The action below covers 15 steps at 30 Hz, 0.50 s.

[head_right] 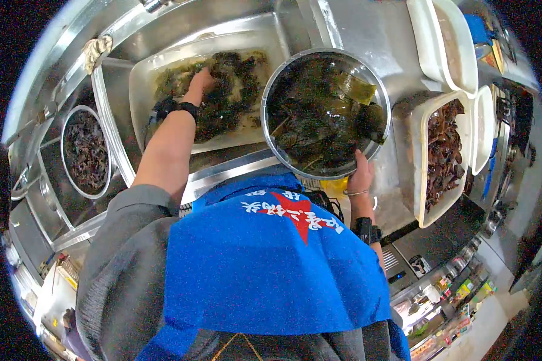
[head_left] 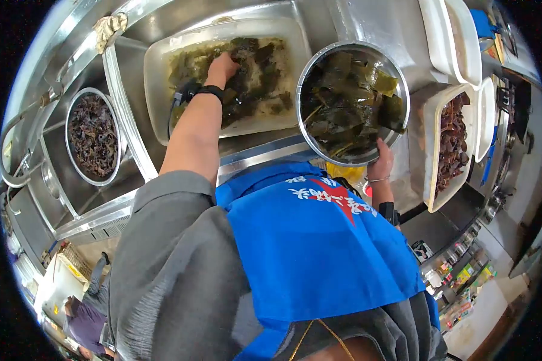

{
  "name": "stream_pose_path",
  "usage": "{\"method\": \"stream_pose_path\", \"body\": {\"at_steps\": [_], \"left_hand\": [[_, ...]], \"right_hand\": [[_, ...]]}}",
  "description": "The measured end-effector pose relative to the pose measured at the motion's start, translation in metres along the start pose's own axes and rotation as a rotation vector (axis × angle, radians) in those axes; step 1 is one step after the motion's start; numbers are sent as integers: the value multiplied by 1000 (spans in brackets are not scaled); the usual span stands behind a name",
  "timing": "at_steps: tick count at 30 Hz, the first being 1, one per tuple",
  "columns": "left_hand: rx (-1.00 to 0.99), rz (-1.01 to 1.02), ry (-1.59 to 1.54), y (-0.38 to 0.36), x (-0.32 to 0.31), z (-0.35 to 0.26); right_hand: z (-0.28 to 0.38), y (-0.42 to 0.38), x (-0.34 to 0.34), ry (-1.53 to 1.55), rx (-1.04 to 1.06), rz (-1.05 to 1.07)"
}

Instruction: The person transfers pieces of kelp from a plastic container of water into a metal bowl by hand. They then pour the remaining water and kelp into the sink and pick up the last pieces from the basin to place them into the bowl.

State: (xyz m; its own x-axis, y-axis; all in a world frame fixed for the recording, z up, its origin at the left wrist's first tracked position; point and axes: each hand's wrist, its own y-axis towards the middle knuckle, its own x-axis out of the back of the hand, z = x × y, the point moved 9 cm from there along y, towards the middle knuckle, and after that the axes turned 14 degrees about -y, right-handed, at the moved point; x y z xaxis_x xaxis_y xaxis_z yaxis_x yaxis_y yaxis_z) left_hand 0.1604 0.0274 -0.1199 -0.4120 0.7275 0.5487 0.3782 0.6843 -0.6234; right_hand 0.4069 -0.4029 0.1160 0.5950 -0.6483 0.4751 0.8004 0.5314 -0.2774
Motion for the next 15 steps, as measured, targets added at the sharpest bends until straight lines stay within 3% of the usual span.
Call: {"method": "stream_pose_path", "body": {"at_steps": [2,3,6,8,10,12,14,15], "left_hand": [[-190,22,251,-18,-18,-10],[-193,23,256,-32,-18,-15],[-168,151,331,-71,-24,-30],[-295,68,236,-95,-8,-50],[-333,-13,180,-104,6,-44],[-343,-25,-113,-113,25,-34],[-282,-23,56,-123,38,-29],[-330,-69,45,-127,45,-37]], "right_hand": [[24,-5,0,-373,207,-37],[26,-5,0,-369,205,-41],[30,-2,-4,-252,148,-23],[12,-3,-7,208,-156,-64],[8,-1,-6,190,-141,-47],[1,0,-2,170,-120,-30],[42,-7,-5,-728,439,-80],[41,-6,-3,-729,450,-78]]}}
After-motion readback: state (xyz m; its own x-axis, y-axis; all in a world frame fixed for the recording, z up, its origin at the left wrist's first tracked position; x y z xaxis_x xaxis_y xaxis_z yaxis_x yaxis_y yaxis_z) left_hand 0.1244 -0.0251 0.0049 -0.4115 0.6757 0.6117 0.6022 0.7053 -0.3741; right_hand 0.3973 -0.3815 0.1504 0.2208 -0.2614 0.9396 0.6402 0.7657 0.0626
